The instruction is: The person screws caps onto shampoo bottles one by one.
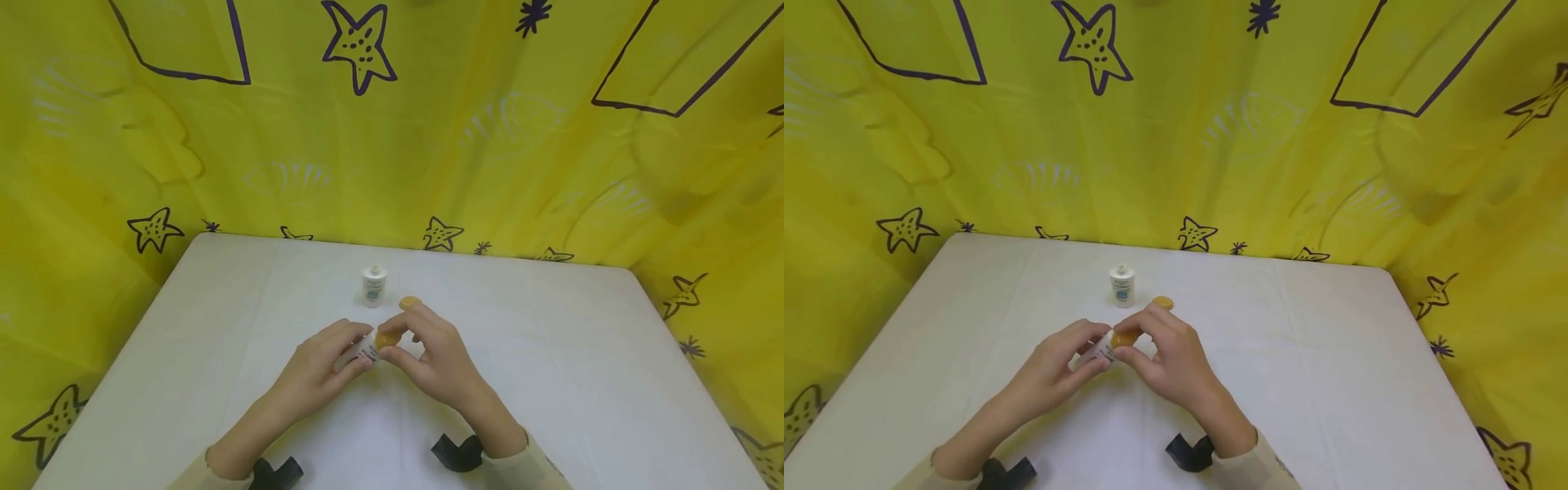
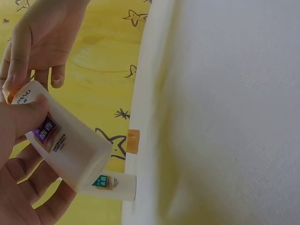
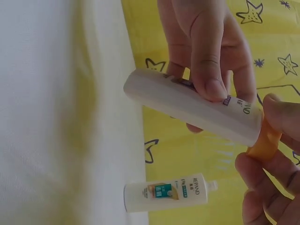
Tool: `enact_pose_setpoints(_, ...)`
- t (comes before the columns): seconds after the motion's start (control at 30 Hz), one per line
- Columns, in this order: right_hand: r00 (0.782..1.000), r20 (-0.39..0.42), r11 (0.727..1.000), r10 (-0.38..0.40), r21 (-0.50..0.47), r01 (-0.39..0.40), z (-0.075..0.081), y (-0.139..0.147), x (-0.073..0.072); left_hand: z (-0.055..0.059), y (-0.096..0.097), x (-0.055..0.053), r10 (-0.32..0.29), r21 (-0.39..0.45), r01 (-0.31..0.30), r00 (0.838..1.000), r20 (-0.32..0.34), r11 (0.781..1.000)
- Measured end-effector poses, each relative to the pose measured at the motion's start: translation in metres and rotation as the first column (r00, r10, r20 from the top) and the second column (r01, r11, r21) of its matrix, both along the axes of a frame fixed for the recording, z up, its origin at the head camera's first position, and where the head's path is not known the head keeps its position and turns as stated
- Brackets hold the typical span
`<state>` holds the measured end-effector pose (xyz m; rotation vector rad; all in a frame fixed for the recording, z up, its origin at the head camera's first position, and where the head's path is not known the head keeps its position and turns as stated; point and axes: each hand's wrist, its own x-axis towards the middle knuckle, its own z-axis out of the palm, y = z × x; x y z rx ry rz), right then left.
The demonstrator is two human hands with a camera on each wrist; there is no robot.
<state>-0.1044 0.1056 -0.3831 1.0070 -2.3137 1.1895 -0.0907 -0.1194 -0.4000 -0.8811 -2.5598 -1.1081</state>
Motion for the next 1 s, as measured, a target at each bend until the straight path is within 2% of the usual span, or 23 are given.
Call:
enact_pose_setpoints(0.13, 0.999, 0.029, 1.0, -0.027, -0.009, 0.027, -0.0006, -0.0022, 0.0011, 0.0003, 0.0003, -0.0001, 0.007, -0.018, -0.008, 0.999, -0.039, 1.0)
enact_pose_setpoints(0.37, 0.999, 0.013, 0.999, -0.034, -0.04, 0.034, -0.0015, -0.005, 0.0011, -0.0004, 0.0005, -0.0014, 0.009, -0.018, -0.011, 0.992, -0.124, 1.0)
enact_pose_setpoints(0.57, 0.999, 0.008, 0.997, -0.041, -0.064, 0.042, 0.0004, -0.0077, 0.0021, -0.0045, 0.0014, -0.0031, 0.017, 0.005, -0.017, 0.97, -0.242, 1.0)
enact_pose_setpoints(0.7, 0.998, 0.028, 0.995, -0.062, -0.075, 0.064, -0.0004, -0.0093, 0.0025, -0.0055, 0.0018, -0.0041, 0.038, -0.01, -0.043, 0.955, -0.294, 0.999)
enact_pose_setpoints(0.83, 0.996, 0.049, 0.994, -0.076, -0.078, 0.079, -0.0018, -0.01, 0.0019, -0.005, 0.0015, -0.0056, 0.044, -0.02, -0.054, 0.946, -0.321, 0.998)
enact_pose_setpoints(1.0, 0.998, 0.033, 0.995, -0.052, -0.078, 0.055, -0.0003, -0.0086, 0.0017, -0.0051, 0.0009, -0.0068, 0.045, -0.01, -0.051, 0.949, -0.313, 0.999)
